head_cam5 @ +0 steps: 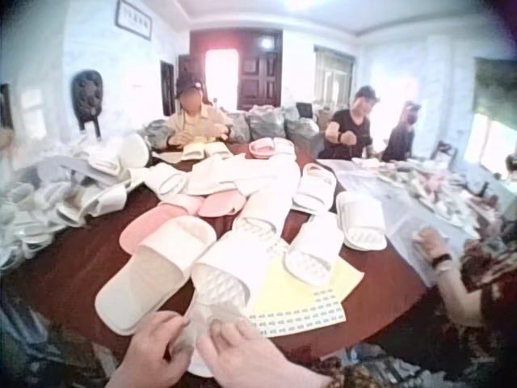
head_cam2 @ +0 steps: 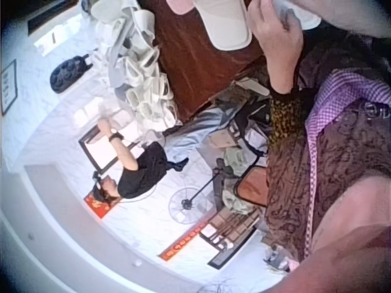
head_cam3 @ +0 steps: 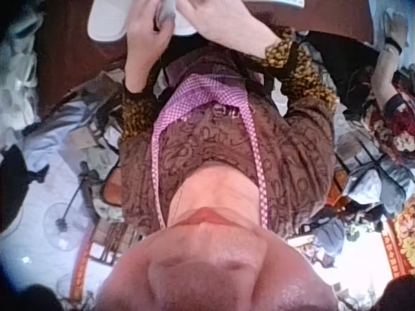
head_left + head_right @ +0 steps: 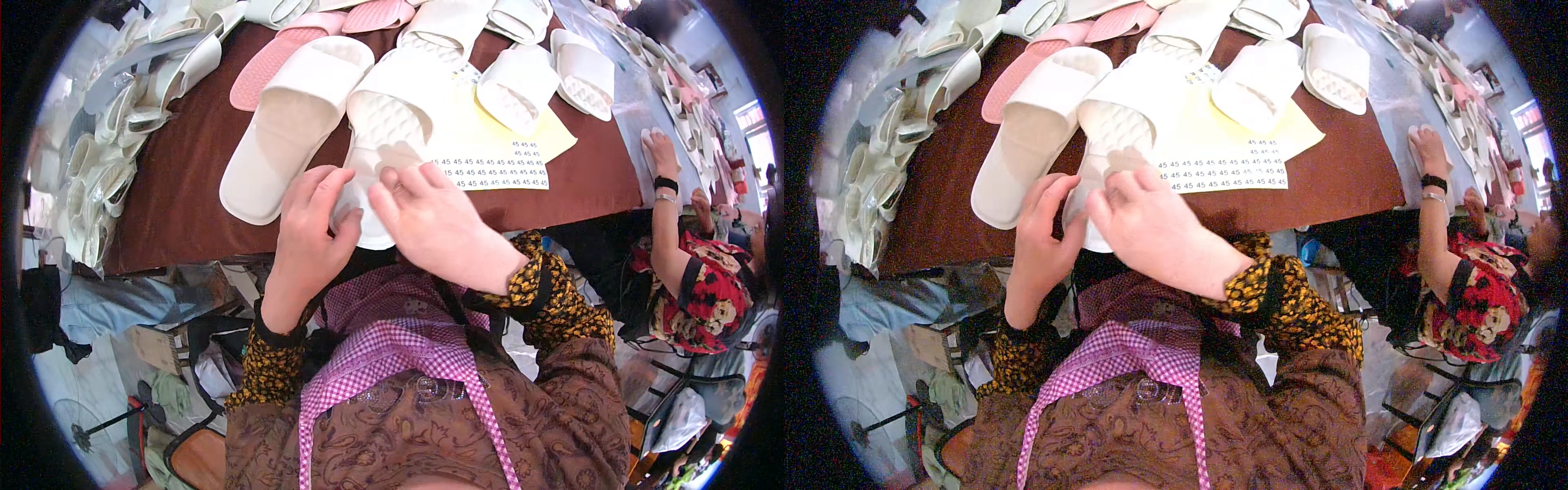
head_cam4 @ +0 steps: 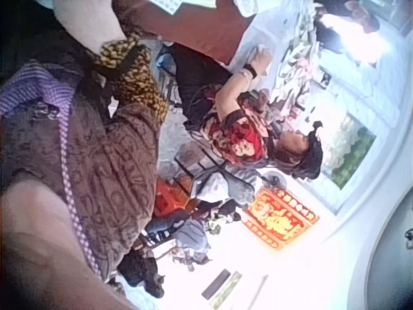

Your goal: The recorder is applying size labels and stickers to various white and pink slippers on a work table.

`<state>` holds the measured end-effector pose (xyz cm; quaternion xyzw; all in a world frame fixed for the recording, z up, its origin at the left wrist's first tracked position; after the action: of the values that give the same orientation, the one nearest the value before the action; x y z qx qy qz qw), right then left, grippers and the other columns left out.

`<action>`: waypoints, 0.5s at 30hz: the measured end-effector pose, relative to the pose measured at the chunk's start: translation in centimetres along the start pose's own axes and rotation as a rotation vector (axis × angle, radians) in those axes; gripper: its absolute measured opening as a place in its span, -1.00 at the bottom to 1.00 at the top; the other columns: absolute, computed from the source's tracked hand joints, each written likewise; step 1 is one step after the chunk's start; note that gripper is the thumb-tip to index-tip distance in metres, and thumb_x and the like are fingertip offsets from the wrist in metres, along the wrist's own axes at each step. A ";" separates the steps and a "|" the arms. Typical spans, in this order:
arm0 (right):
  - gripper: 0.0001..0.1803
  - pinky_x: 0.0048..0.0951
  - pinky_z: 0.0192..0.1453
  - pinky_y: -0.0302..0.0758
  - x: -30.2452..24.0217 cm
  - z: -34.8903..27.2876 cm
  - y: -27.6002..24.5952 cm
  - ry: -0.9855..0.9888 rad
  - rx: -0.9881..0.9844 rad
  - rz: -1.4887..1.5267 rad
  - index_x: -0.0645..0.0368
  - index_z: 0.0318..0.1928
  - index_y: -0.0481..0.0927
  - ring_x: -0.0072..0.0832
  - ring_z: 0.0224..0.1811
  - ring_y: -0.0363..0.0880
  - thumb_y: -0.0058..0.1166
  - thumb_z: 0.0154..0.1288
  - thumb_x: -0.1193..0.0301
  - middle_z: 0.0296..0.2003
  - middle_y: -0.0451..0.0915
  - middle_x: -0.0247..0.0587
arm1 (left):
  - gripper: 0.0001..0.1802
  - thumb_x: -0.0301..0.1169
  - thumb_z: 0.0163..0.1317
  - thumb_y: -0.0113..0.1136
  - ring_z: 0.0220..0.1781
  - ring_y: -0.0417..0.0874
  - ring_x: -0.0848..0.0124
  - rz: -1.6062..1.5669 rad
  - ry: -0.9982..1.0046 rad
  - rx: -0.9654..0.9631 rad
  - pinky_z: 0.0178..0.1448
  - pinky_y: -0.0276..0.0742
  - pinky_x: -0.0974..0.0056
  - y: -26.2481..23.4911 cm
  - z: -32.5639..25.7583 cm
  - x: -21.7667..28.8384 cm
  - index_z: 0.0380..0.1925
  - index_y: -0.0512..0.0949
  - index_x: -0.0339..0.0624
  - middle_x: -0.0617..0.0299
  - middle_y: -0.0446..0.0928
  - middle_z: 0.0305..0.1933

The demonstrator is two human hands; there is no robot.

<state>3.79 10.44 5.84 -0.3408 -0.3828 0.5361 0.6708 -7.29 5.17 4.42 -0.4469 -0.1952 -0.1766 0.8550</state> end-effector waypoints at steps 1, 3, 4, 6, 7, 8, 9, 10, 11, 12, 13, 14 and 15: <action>-0.69 -0.28 -0.04 0.38 1.4 -0.3 -0.1 0.120 -0.026 0.205 0.29 -0.15 0.45 -0.23 -0.22 0.45 0.03 0.04 0.48 -0.34 0.50 -0.08 | -0.59 -0.50 0.05 0.21 0.01 0.50 0.02 0.003 -0.001 0.007 0.11 0.41 0.06 -0.4 -0.3 0.0 -0.04 0.48 -0.29 -0.03 0.48 -0.04; -0.65 -0.13 -0.05 0.47 4.0 -1.5 0.1 0.364 0.005 0.523 0.28 -0.03 0.43 -0.01 -0.18 0.54 -0.05 0.12 0.68 -0.23 0.54 0.10 | -0.62 -0.52 0.08 0.17 0.02 0.50 0.01 -0.058 -0.099 0.030 0.12 0.40 0.06 -0.8 -0.4 -0.6 -0.04 0.48 -0.31 -0.05 0.49 -0.05; -0.67 -0.17 -0.03 0.49 4.5 -2.1 0.6 0.405 0.052 0.602 0.30 -0.03 0.42 -0.05 -0.15 0.56 -0.10 0.16 0.70 -0.20 0.55 0.09 | -0.62 -0.52 0.08 0.17 0.02 0.50 0.01 -0.056 -0.102 0.035 0.12 0.40 0.06 -0.9 -0.5 -0.8 -0.04 0.48 -0.31 -0.05 0.49 -0.05; -0.70 -0.21 -0.01 0.50 4.7 -2.5 1.0 0.441 0.097 0.689 0.31 -0.03 0.41 -0.08 -0.12 0.58 -0.14 0.21 0.71 -0.17 0.56 0.07 | -0.66 -0.52 0.11 0.15 0.01 0.50 0.02 -0.056 -0.108 0.038 0.12 0.41 0.07 -1.1 -0.7 -1.1 -0.06 0.49 -0.32 -0.05 0.49 -0.06; -0.71 -0.26 0.01 0.51 4.8 -2.7 1.0 0.486 0.120 0.763 0.32 -0.03 0.40 -0.12 -0.09 0.59 -0.16 0.23 0.72 -0.15 0.57 0.06 | -0.66 -0.52 0.11 0.15 0.01 0.50 0.02 -0.053 -0.113 0.041 0.12 0.41 0.07 -1.1 -0.8 -1.1 -0.06 0.49 -0.32 -0.05 0.49 -0.06; -0.72 -0.31 0.03 0.51 5.1 -2.8 1.2 0.535 0.143 0.834 0.33 -0.02 0.38 -0.16 -0.07 0.60 -0.18 0.25 0.73 -0.14 0.58 0.04 | -0.67 -0.52 0.11 0.15 0.01 0.50 0.02 -0.057 -0.117 0.037 0.12 0.41 0.07 -1.1 -0.8 -1.2 -0.07 0.49 -0.32 -0.05 0.49 -0.06; -0.72 -0.31 0.03 0.51 5.1 -2.9 1.4 0.533 0.142 0.834 0.33 -0.02 0.38 -0.16 -0.07 0.60 -0.18 0.25 0.73 -0.14 0.58 0.04 | -0.67 -0.52 0.12 0.15 0.01 0.50 0.02 -0.060 -0.122 0.032 0.11 0.41 0.08 -1.0 -0.8 -1.3 -0.07 0.49 -0.32 -0.05 0.49 -0.06; -0.72 -0.33 0.04 0.50 5.4 -3.1 1.8 0.561 0.159 0.831 0.33 -0.02 0.38 -0.20 -0.06 0.60 -0.20 0.27 0.73 -0.14 0.58 0.02 | -0.67 -0.52 0.12 0.15 0.01 0.50 0.02 -0.061 -0.124 0.033 0.11 0.41 0.08 -0.9 -0.8 -1.3 -0.07 0.49 -0.32 -0.05 0.49 -0.06; -0.73 -0.36 0.04 0.50 5.6 -3.2 2.0 0.589 0.177 0.830 0.32 -0.02 0.37 -0.24 -0.06 0.61 -0.22 0.29 0.73 -0.14 0.59 0.00 | -0.68 -0.52 0.12 0.15 0.00 0.51 0.02 -0.052 -0.125 0.042 0.11 0.42 0.08 -1.0 -0.9 -1.2 -0.07 0.50 -0.32 -0.04 0.49 -0.06; -0.73 -0.36 0.04 0.50 5.7 -3.2 1.9 0.587 0.175 0.832 0.32 -0.02 0.37 -0.24 -0.06 0.61 -0.22 0.29 0.73 -0.14 0.59 0.00 | -0.68 -0.52 0.13 0.14 0.00 0.51 0.02 -0.043 -0.128 0.051 0.10 0.42 0.09 -1.1 -0.8 -1.2 -0.08 0.50 -0.32 -0.04 0.49 -0.06; -0.71 -0.34 0.03 0.50 5.8 -3.1 1.5 0.583 0.182 0.815 0.32 -0.03 0.38 -0.21 -0.08 0.60 -0.19 0.25 0.74 -0.14 0.58 0.00 | -0.68 -0.52 0.13 0.14 0.00 0.51 0.02 -0.042 -0.130 0.052 0.10 0.42 0.09 -1.2 -0.8 -1.2 -0.08 0.50 -0.32 -0.04 0.49 -0.06; -0.70 -0.32 0.01 0.50 5.9 -3.0 1.1 0.581 0.190 0.798 0.31 -0.04 0.40 -0.19 -0.10 0.59 -0.17 0.21 0.75 -0.14 0.58 0.00 | -0.69 -0.51 0.14 0.15 0.00 0.51 0.02 -0.041 -0.157 0.053 0.09 0.42 0.09 -1.4 -0.8 -1.5 -0.08 0.50 -0.32 -0.04 0.49 -0.07; -0.70 -0.32 0.01 0.50 5.9 -2.7 0.9 0.581 0.188 0.801 0.31 -0.04 0.40 -0.19 -0.10 0.59 -0.17 0.21 0.75 -0.14 0.58 0.00 | -0.69 -0.51 0.14 0.15 -0.01 0.51 0.03 -0.039 -0.183 0.055 0.08 0.43 0.09 -1.6 -0.8 -1.7 -0.08 0.50 -0.31 -0.04 0.49 -0.07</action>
<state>6.57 16.22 4.66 -0.5343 0.0306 0.6664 0.5192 -9.39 3.87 4.30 -0.4337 -0.2861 -0.1462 0.8418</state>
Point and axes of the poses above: each hand's wrist, its own z-axis towards the middle knuckle, its own y-axis out of the palm, x = y × z, the point moved 7 cm from there along z, towards the middle knuckle
